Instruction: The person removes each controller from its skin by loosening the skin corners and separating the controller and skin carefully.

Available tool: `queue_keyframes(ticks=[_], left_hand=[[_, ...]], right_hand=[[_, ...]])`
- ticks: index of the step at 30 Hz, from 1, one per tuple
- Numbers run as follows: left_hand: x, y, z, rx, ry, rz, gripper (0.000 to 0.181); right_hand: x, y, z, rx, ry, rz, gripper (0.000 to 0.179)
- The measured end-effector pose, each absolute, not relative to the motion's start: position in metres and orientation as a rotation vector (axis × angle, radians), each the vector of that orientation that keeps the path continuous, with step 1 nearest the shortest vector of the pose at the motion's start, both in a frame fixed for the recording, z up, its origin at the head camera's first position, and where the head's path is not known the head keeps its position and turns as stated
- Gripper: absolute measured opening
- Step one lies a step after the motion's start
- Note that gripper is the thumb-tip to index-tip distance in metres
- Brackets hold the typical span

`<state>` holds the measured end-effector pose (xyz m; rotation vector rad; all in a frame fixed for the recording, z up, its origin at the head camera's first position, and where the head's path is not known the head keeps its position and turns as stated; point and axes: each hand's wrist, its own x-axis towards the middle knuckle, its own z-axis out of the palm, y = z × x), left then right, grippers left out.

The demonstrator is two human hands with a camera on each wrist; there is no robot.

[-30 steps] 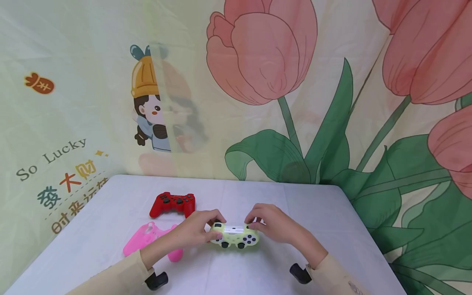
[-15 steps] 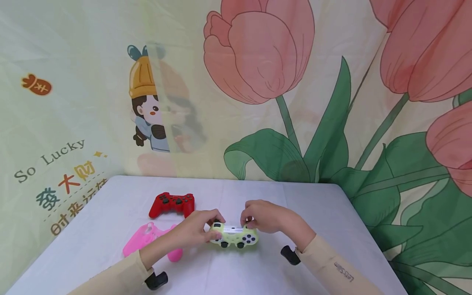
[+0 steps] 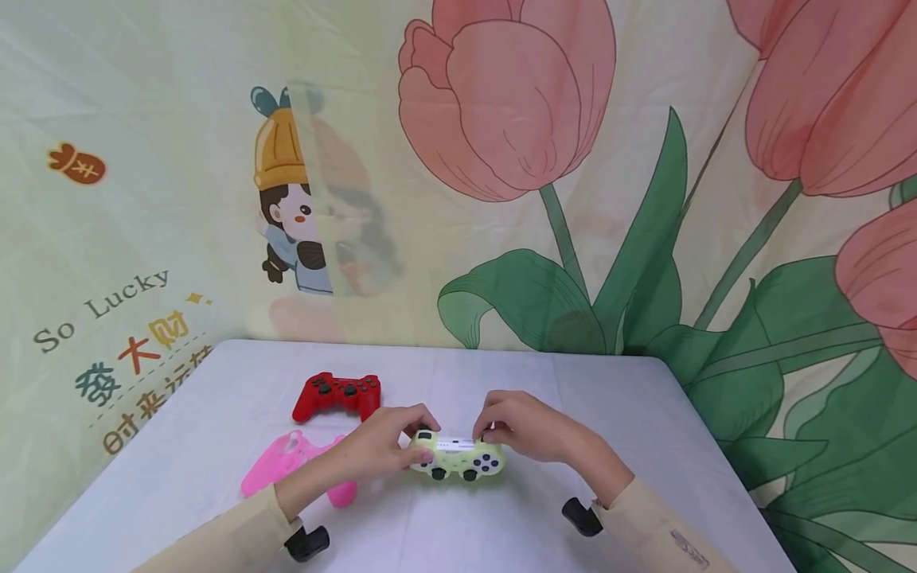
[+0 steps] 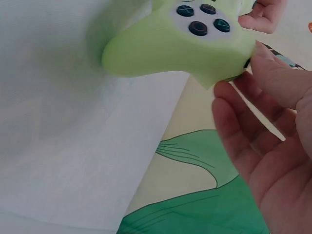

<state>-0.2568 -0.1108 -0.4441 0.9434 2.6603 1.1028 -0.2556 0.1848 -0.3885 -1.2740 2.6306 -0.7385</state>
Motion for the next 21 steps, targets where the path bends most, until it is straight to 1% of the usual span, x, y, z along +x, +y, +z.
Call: queue_keyframes(ticks=[3, 6, 12, 21], left_hand=[[-0.258, -0.110, -0.444, 0.934, 2.662, 1.092, 0.029], [-0.258, -0.110, -0.444, 0.928, 2.661, 1.084, 0.030], [-0.257, -0.111, -0.445, 0.936, 2.655, 1.094, 0.031], [-0.254, -0.110, -0.442, 0.946, 2.660, 1.088, 0.030]], right_hand=[[-0.257, 0.185, -0.391, -1.266, 2.633, -0.750, 0.019], [-0.259, 0.181, -0.386, -1.261, 2.627, -0.694, 0.017], [-0.259, 0.172, -0.372, -1.168, 2.608, -0.616, 0.014], [-0.258, 0.170, -0.370, -1.071, 2.558, -0.589, 0.014]])
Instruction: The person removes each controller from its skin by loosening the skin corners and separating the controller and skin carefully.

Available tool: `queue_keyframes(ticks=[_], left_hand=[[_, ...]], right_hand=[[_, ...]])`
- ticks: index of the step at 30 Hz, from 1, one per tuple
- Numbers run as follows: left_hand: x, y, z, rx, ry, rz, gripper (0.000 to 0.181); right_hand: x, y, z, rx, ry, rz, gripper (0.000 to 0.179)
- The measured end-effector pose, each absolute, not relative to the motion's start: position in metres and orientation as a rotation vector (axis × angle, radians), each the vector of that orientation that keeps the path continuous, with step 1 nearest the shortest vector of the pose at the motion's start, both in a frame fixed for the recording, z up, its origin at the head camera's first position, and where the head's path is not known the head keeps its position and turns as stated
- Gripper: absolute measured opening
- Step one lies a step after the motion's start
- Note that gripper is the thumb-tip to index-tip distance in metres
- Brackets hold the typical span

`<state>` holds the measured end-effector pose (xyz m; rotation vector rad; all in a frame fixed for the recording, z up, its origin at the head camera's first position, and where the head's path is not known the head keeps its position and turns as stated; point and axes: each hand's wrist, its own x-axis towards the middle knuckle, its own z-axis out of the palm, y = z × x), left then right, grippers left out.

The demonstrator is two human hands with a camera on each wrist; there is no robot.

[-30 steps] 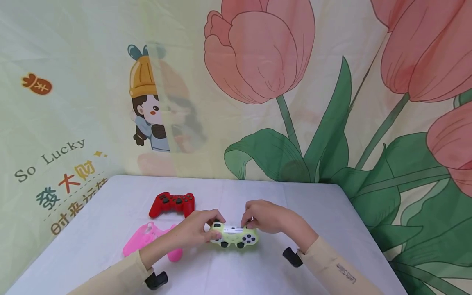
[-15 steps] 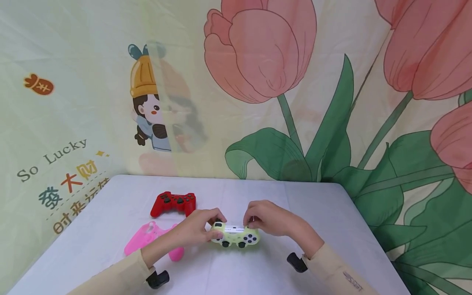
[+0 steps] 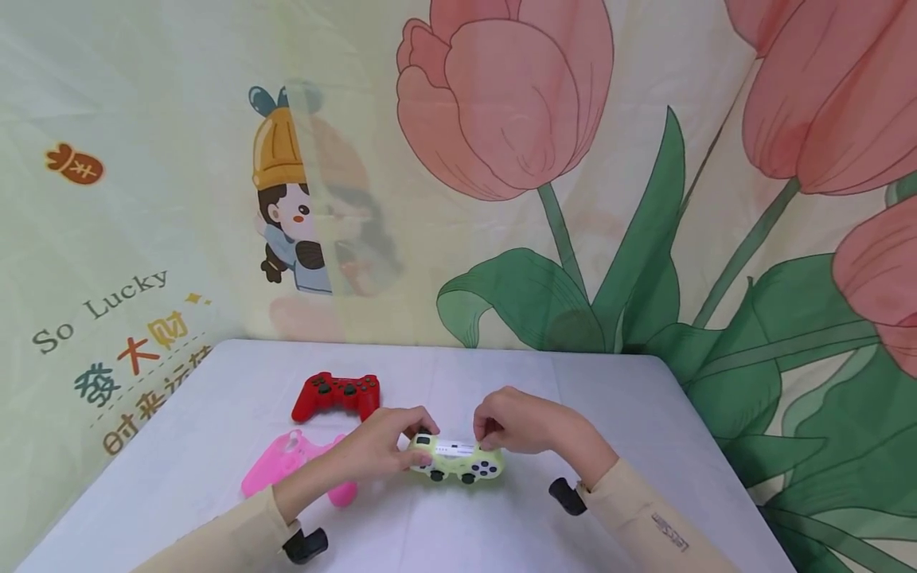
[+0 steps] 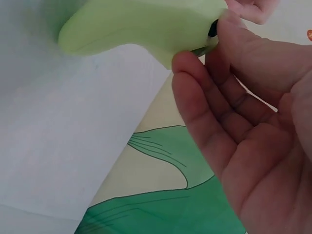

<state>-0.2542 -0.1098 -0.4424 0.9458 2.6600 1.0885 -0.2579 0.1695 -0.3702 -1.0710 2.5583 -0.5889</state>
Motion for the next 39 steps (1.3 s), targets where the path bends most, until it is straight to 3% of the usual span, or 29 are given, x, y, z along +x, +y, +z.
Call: queue_keyframes(ticks=[7, 19, 39], left_hand=[[-0.254, -0.111, -0.443, 0.981, 2.671, 1.098, 0.030], [-0.263, -0.112, -0.443, 0.913, 2.698, 1.053, 0.031], [-0.271, -0.109, -0.448, 0.862, 2.660, 1.112, 0.034]], right_hand=[[-0.260, 0.166, -0.371, -1.008, 2.534, -0.563, 0.014], [-0.255, 0.194, -0.405, -1.247, 2.668, -0.738, 0.010], [-0.249, 0.216, -0.447, -1.315, 2.836, -1.055, 0.022]])
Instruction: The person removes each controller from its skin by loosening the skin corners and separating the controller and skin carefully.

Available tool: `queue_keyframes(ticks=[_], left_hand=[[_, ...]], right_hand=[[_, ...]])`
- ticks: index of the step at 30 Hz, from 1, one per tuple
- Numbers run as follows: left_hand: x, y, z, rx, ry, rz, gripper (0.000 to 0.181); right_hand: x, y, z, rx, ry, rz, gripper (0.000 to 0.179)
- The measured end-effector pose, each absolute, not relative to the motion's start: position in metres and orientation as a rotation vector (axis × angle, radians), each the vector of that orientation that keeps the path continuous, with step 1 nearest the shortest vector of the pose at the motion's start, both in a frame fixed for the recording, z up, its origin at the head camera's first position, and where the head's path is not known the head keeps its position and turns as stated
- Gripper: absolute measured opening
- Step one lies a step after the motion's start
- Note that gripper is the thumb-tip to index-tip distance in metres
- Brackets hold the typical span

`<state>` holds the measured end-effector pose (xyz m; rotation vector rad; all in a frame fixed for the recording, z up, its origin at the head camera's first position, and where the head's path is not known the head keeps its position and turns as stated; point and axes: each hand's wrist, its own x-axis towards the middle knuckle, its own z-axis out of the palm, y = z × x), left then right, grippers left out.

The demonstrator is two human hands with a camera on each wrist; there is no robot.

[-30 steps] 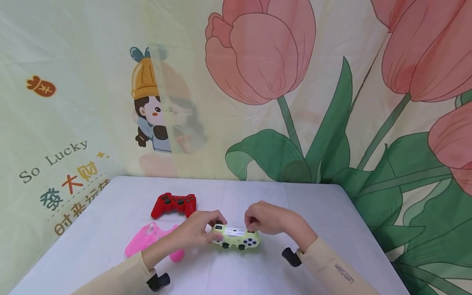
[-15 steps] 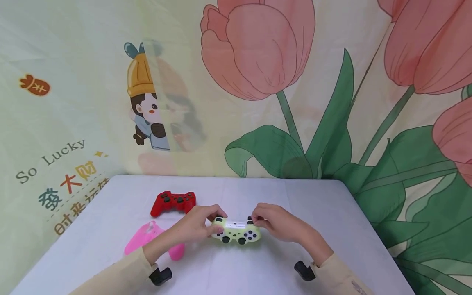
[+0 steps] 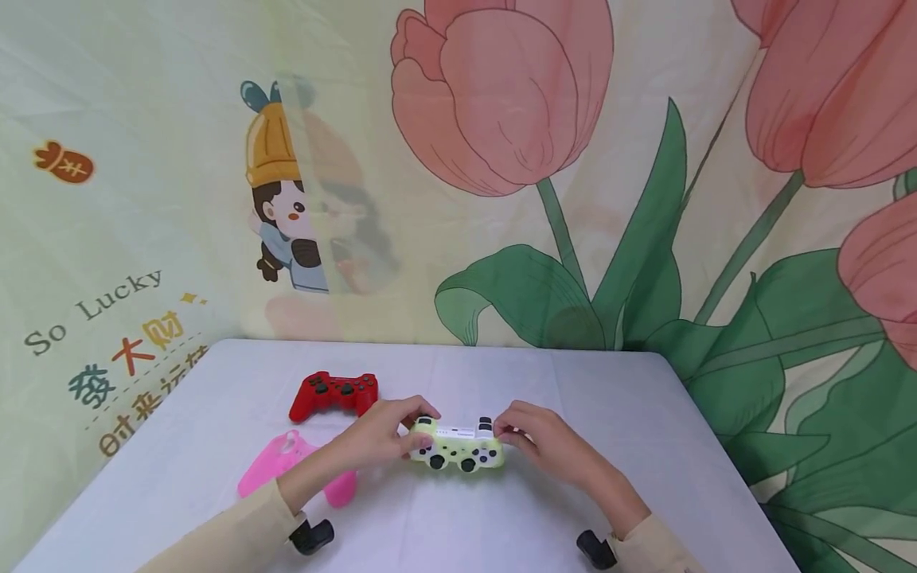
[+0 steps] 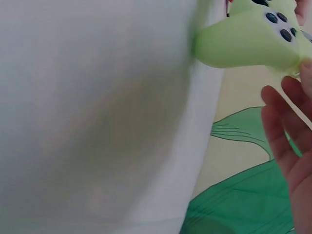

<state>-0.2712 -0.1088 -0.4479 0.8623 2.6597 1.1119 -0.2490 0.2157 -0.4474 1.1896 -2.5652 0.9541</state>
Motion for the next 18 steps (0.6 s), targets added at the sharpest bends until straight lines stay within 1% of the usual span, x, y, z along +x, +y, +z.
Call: queue_keyframes(ticks=[6, 13, 15, 18], left_hand=[[-0.272, -0.108, -0.450, 0.858, 2.683, 1.113, 0.037], [-0.274, -0.107, -0.451, 0.824, 2.676, 1.139, 0.034], [-0.275, -0.106, -0.452, 0.809, 2.663, 1.163, 0.034], [-0.277, -0.106, -0.455, 0.802, 2.643, 1.200, 0.032]], right_hand=[[-0.245, 0.218, -0.464, 1.071, -2.481, 1.038, 0.029], [-0.240, 0.218, -0.470, 1.055, -2.419, 1.056, 0.047], [-0.240, 0.216, -0.471, 1.033, -2.410, 1.035, 0.049], [-0.242, 0.214, -0.473, 0.973, -2.398, 1.005, 0.047]])
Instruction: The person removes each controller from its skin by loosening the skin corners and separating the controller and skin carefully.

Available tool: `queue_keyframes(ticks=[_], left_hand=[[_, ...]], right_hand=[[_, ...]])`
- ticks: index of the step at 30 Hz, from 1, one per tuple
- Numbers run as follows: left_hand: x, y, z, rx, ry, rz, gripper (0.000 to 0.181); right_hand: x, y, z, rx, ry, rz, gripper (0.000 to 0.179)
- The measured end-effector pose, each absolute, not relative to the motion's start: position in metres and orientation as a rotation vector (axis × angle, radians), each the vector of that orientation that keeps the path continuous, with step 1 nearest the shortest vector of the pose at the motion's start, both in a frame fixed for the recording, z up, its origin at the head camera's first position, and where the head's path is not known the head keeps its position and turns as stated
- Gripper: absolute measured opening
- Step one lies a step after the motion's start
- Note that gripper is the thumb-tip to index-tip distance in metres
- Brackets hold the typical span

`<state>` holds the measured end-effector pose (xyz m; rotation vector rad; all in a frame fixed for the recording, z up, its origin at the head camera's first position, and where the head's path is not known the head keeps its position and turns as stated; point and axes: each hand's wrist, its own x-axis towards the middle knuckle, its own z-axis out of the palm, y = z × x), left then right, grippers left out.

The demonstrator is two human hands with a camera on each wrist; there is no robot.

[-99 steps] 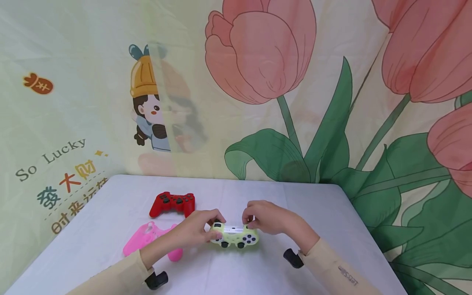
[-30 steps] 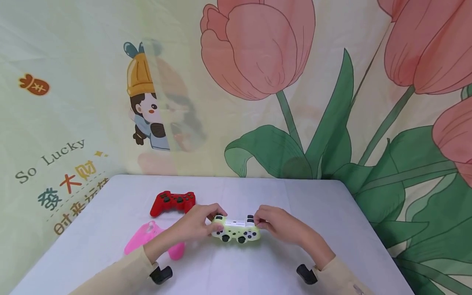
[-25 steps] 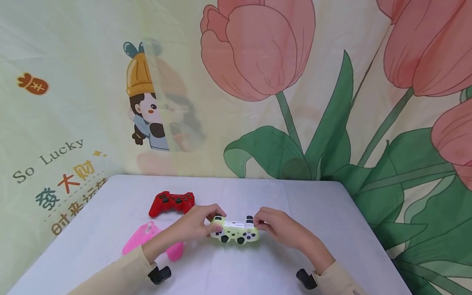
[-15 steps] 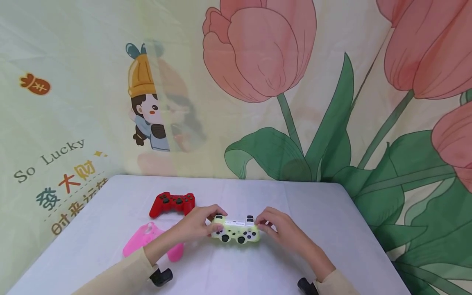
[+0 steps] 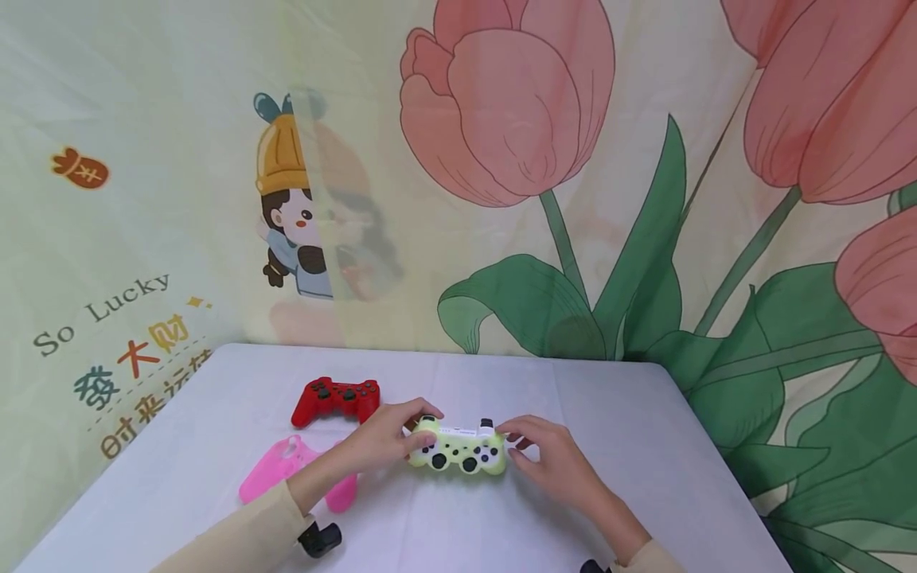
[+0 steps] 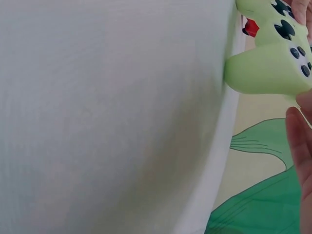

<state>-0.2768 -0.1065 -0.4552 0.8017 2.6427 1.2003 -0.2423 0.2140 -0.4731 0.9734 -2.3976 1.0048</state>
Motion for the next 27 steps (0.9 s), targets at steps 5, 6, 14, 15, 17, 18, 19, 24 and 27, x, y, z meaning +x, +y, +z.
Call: queue_keyframes(ticks=[5, 6, 14, 15, 17, 18, 19, 24, 27], left_hand=[[-0.278, -0.106, -0.459, 0.785, 2.644, 1.216, 0.030], [-0.278, -0.105, -0.459, 0.780, 2.645, 1.217, 0.031], [-0.273, -0.101, -0.459, 0.701, 2.635, 1.256, 0.033], [-0.273, -0.101, -0.459, 0.701, 2.635, 1.255, 0.034], [-0.272, -0.100, -0.459, 0.720, 2.637, 1.253, 0.034], [-0.271, -0.100, -0.459, 0.735, 2.643, 1.245, 0.034], [-0.272, -0.100, -0.459, 0.750, 2.649, 1.240, 0.033], [-0.273, -0.100, -0.460, 0.768, 2.661, 1.227, 0.027], [-0.272, -0.100, -0.460, 0.755, 2.653, 1.237, 0.024]], right_hand=[[-0.247, 0.210, -0.476, 0.884, -2.354, 0.964, 0.041], [-0.248, 0.209, -0.476, 0.867, -2.349, 0.970, 0.040], [-0.251, 0.205, -0.480, 0.694, -2.403, 1.145, 0.034], [-0.251, 0.204, -0.481, 0.675, -2.410, 1.153, 0.033], [-0.250, 0.203, -0.481, 0.644, -2.417, 1.166, 0.032], [-0.250, 0.203, -0.481, 0.634, -2.419, 1.168, 0.032], [-0.250, 0.203, -0.481, 0.629, -2.418, 1.168, 0.033], [-0.250, 0.202, -0.477, 0.639, -2.416, 1.173, 0.035], [-0.251, 0.203, -0.477, 0.668, -2.404, 1.178, 0.036]])
